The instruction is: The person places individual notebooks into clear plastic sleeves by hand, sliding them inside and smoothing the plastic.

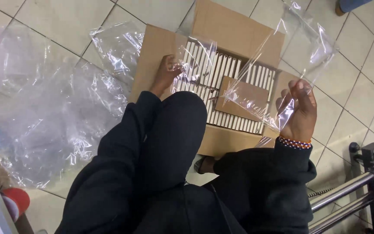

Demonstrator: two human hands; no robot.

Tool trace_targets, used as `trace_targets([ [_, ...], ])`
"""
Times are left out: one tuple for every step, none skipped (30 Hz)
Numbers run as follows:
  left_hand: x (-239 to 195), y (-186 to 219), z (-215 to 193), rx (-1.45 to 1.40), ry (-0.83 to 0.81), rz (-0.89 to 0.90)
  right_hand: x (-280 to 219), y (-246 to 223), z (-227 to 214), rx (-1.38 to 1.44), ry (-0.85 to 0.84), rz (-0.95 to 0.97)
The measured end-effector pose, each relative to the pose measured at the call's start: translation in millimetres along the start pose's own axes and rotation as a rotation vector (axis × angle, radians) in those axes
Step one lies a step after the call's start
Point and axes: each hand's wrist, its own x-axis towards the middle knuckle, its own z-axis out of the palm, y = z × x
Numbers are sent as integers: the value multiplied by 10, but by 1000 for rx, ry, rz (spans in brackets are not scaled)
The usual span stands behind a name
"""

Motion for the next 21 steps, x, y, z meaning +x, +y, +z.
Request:
trace_targets([
  [85, -145, 11, 11, -54, 21, 28, -3, -17, -4, 6, -2],
  [165, -292, 21, 22, -109, 43, 52, -4, -32, -9, 12, -3],
  [33, -178, -71, 19, -110, 41, 68, -13, -54, -12, 14, -3],
  [-100, -65, -166, 84, 17, 181, 80, -21, -75, -7, 4, -13],
  [-243, 42, -276, 151, 144, 318, 86, -18, -95, 0, -3, -21],
  [-389, 95, -463, 151, 143, 313, 81, -20, -100, -2, 0, -17],
  [-541, 146, -650, 320, 250, 348, 76, -26, -104, 2, -26, -27],
  [-699, 198, -843, 489, 356, 381, 64, -30, -104, 5, -52, -36],
  [-883, 183, -987, 489, 363, 378, 45, -42, -114, 3, -57, -32],
  [-1072, 170, -1138, 709, 311, 91, 22, -51, -117, -1, -19, -29],
  [-1280, 160, -1316, 915, 260, -206, 13, -45, -99, -4, 12, -21],
  [-1384, -89, -1446, 912, 274, -213, -9, -73, -64, -5, -1, -12],
  [-1536, -356, -1588, 1089, 243, -330, -44, -85, -33, -46, -15, -22],
  [-1699, -622, -1731, 1262, 207, -451, -81, -95, -1, -86, -30, -33],
  [-1789, -920, -1846, 1258, 220, -463, -77, -71, -30, -86, -43, -22],
  [-1882, -1216, -1958, 1397, 251, -475, -70, -49, -57, -81, -20, -15],
  [-1936, -1500, -2060, 1538, 279, -480, -55, -38, -85, -75, 7, -13],
  [-1916, -1571, -2090, 1535, 288, -488, -49, -12, -55, -75, -3, -8],
  [-1915, -1658, -2095, 1487, 336, -475, -60, 1, -41, -59, -5, 3],
  [-1912, -1747, -2097, 1439, 384, -462, -67, 14, -31, -44, -7, 14],
  [-1937, -1782, -2105, 1435, 384, -471, -75, 23, -10, -49, -10, 21],
])
